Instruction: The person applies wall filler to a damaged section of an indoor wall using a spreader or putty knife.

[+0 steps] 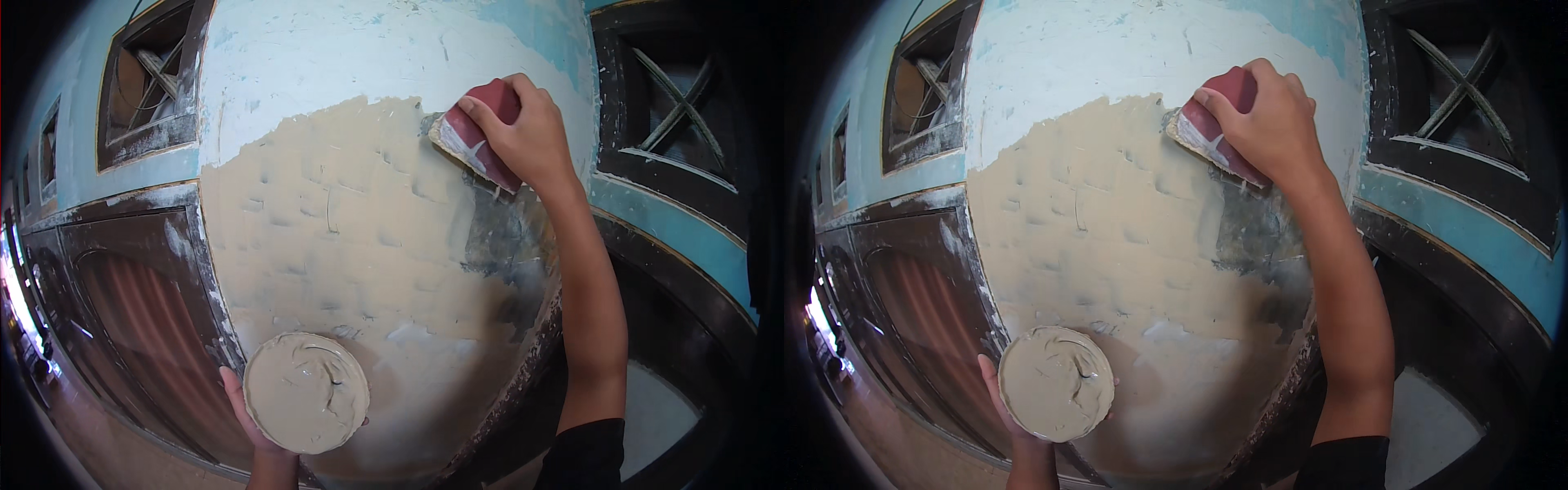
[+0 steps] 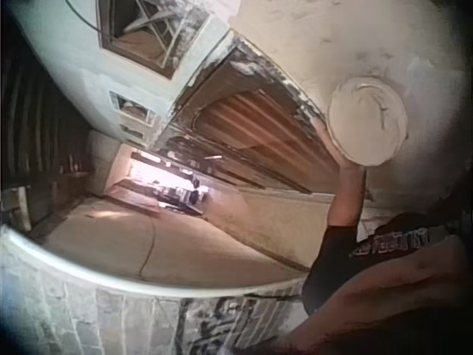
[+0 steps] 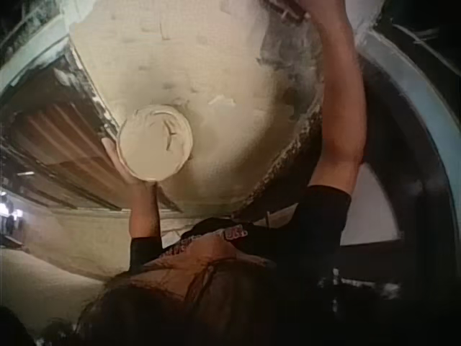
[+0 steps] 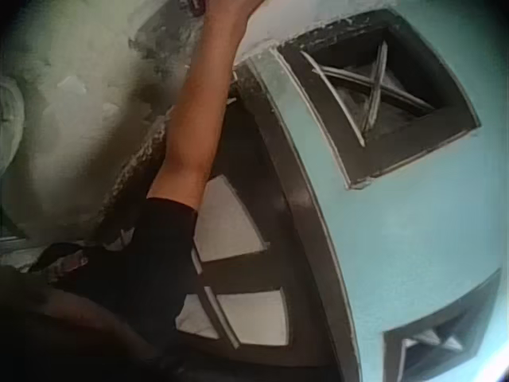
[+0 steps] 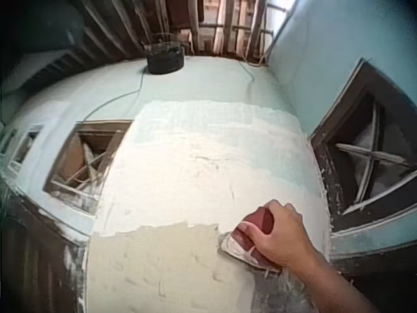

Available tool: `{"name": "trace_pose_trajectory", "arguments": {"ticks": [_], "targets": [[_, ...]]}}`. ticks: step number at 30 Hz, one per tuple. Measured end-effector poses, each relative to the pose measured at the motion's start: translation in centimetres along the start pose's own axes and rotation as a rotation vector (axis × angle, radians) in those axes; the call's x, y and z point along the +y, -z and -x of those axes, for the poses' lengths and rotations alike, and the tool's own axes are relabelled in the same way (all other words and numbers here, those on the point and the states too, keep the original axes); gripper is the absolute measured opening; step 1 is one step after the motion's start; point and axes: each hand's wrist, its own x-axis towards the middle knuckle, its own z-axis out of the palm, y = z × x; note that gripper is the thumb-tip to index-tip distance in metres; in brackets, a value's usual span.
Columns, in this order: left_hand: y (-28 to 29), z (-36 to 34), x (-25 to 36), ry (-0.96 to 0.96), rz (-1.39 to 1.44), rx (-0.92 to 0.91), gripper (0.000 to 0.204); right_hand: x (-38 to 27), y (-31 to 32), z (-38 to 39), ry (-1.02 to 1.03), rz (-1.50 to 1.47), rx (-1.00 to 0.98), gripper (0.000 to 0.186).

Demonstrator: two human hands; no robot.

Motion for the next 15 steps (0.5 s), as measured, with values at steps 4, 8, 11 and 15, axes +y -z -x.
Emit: {"name": "trace_pose_trajectory", "arguments": {"ticks": [4,8,11,15], "targets": [[0.7,-0.4,0.6,-0.042,-0.048,0.057,0.107,1.2,-1.3,-2.3,0.014,0.098,0.011,0.057],[0.6,-0.3,0.9,-0.081,-0.085,0.026,0.108,0.7,-2.3,-2.1,0.140,0.085,0.043,0.053],[1.0,-0.2,0.9,-0.094,-0.099,0.064,0.108,1.8,-2.8,-2.9,0.261,0.177,0.120,0.053],[1.9,-0.3,0.8,-0.111,-0.082,0.104,0.107,2.3,-0.8,-3.6,0.137,0.017,0.098,0.056]]}}
